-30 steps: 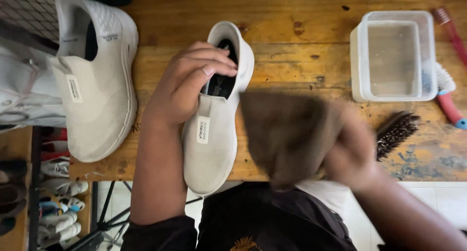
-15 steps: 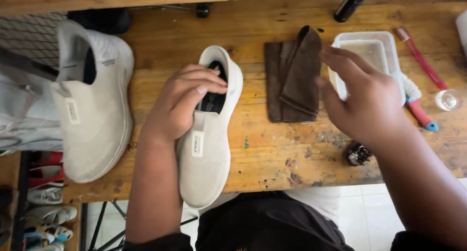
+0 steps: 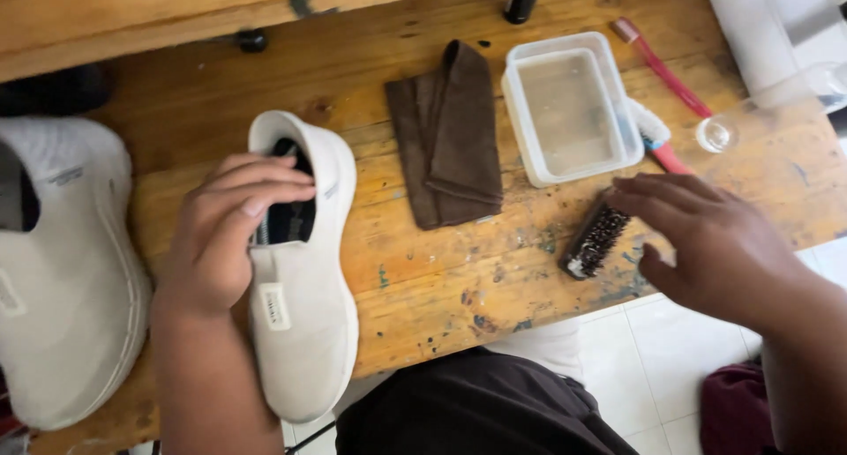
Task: The person cleans a white slip-on shoe using a brush and a cloth. They scrub the shoe's exterior with the brush, wipe it with the cloth, and dip the brush into a container of water to clean it before resuming scrubbing.
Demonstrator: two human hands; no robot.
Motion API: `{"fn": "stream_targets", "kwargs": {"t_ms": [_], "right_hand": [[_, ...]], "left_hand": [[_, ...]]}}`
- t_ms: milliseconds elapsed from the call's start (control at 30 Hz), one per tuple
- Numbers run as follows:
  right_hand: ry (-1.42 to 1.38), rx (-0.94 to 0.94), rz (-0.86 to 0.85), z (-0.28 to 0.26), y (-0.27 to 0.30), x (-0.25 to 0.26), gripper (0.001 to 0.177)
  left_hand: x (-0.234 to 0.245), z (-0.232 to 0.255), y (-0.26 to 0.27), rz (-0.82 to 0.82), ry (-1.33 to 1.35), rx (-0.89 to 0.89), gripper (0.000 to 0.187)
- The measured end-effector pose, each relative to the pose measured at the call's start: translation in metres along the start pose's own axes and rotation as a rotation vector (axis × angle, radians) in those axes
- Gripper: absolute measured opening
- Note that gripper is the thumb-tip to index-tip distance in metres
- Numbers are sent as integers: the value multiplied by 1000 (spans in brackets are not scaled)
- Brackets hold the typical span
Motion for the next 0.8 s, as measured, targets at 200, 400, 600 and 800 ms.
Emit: {"fn": "stream_targets", "kwargs": {"t_ms": [200,400,600,800], "right_hand": [[177,41,-23,2,0,-32,81],[283,121,70,4,-7,-53,69],[276,151,90,6,-13,-49,58],[32,33,-296,15,-17,-54,52]], "left_hand": [[-1,-1,-1,-23,-38,64,49],[-1,1,-2,-16,-49,88,51],[0,0,-2,-17,-60,62,52],[0,-1,-2,-14,-33,91,52]]}}
Point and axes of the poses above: each hand's wrist, its own y-axis away from the middle knuckle, its own x-axis out of the back of the hand, z = x × y, the point moved 5 cm from there along -y, towards the middle knuckle, and after that the axes turned 8 degrees about -z, right-handed, at the moved point
